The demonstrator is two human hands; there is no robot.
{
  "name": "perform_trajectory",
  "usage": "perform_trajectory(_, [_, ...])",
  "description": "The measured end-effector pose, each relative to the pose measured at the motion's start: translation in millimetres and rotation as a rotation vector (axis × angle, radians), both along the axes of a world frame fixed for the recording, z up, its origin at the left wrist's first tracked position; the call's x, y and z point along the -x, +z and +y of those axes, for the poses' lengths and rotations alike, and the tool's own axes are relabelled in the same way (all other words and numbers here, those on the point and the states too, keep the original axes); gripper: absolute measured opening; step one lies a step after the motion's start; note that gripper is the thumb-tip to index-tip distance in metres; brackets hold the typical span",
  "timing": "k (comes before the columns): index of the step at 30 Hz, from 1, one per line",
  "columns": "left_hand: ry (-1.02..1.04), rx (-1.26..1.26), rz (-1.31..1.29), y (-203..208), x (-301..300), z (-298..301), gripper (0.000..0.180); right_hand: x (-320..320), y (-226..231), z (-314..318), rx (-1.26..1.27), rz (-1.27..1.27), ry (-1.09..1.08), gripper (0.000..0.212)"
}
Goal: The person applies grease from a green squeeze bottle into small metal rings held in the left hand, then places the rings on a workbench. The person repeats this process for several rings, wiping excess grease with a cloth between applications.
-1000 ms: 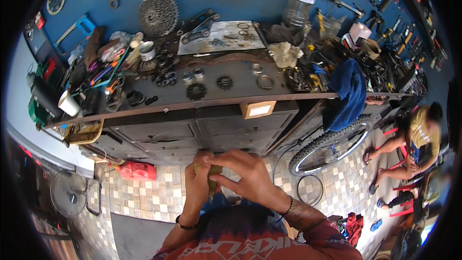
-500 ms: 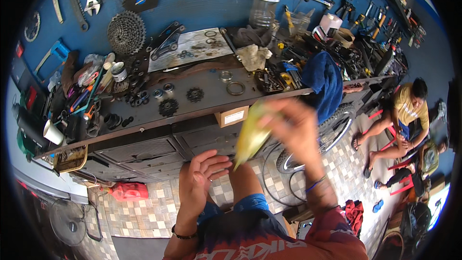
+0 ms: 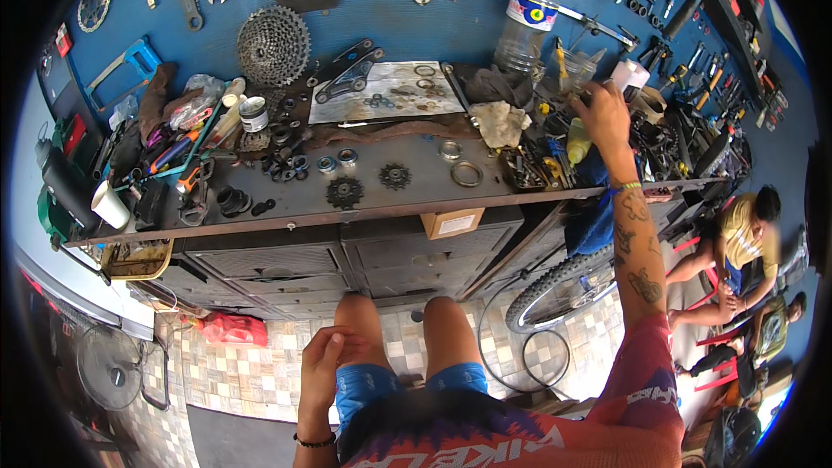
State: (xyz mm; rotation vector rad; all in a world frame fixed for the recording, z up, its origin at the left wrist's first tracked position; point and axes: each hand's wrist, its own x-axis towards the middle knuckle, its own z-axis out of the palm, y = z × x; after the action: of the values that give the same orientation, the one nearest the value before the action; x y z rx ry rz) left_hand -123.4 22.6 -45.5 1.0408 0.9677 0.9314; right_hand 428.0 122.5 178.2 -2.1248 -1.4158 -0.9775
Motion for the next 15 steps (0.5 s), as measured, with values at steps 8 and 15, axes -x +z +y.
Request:
perform_trajectory(8, [0.172, 0.055, 0.021, -29.1, 31.4, 7.1, 0.044, 79.8, 8.4, 215.1, 0.54, 0.444, 0.693, 0.042])
perform_trajectory(15, [0.326, 0.102, 0.116, -51.2, 66.7, -5.0, 0.049, 101.7, -22.2, 307.5, 0.79, 0.265, 0.385, 0.052])
